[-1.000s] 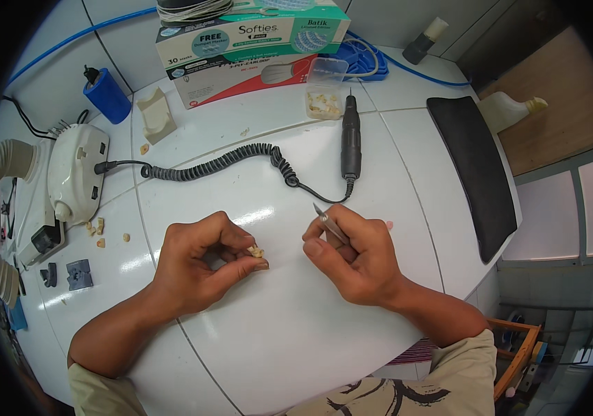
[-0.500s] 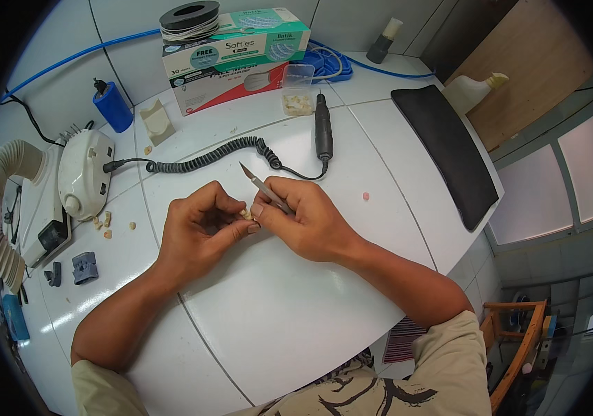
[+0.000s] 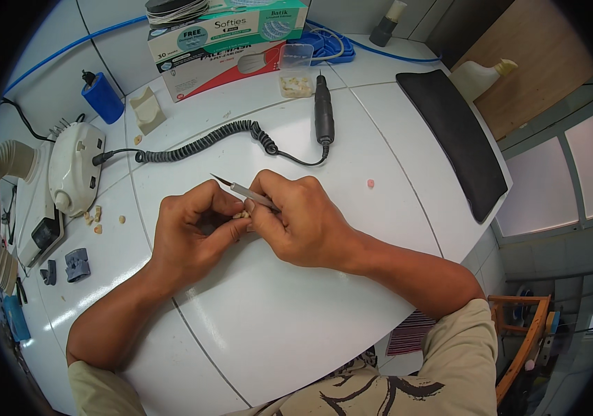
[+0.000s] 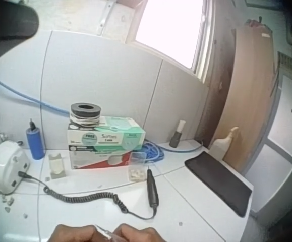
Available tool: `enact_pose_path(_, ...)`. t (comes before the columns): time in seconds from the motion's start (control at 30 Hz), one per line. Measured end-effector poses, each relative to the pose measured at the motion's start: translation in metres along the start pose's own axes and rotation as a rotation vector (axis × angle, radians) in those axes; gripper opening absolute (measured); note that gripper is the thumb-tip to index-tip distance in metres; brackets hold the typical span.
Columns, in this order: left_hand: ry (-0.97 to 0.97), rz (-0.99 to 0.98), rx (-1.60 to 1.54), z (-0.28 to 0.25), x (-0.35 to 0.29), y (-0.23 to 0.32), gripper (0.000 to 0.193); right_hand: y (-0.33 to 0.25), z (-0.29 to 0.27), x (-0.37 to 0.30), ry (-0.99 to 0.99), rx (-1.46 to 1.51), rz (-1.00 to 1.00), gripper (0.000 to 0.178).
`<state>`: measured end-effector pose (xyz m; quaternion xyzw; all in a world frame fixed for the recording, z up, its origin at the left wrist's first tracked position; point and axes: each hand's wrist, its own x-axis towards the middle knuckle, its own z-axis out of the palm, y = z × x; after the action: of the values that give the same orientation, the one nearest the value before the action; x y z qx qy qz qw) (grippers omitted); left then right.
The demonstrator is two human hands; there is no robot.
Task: The recorder uses a small carving tool to refine the surface and details of a dental crown at a laboratory workbench.
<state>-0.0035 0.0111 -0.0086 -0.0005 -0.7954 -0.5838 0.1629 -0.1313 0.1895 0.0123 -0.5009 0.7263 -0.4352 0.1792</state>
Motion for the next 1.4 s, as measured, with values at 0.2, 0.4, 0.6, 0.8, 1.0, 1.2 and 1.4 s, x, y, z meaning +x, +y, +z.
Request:
enact_pose_path(0.2, 0.019, -0.124, -0.143, -0.002, 0.001, 0.001, 0.018, 0.01, -0.006, 0.0, 0.019, 0.268, 0.096, 0.019)
enact_pose_path(0.4, -0.024, -0.276, -0.191, -0.006, 0.003, 0.007, 0.01, 0.013, -0.009, -0.001, 0.015, 0.324, 0.124, 0.019)
enact_pose_path(0.6, -0.048, -0.287, -0.169, -0.006, 0.003, 0.006, 0.012, 0.008, -0.014, 0.0, -0.112, 0.278, 0.201, 0.014)
enact_pose_path(0.8, 0.03, -0.18, -0.105, -0.002, 0.001, -0.005, 0.023, 0.007, -0.008, 0.002, -0.046, 0.317, 0.183, 0.017)
enact_pose_path(1.0, 0.062, -0.157, -0.123, 0.0, 0.001, -0.007, 0.026, 0.007, -0.009, 0.001, -0.055, 0.311, 0.179, 0.016)
enact_pose_path(1.2, 0.048, -0.177, -0.101, -0.002, 0.001, -0.005, 0.025, 0.007, -0.011, 0.002, -0.06, 0.316, 0.187, 0.018)
enact_pose_path(1.4, 0.019, -0.107, -0.074, -0.001, 0.0, -0.004, 0.025, 0.008, -0.01, 0.002, -0.071, 0.301, 0.15, 0.021)
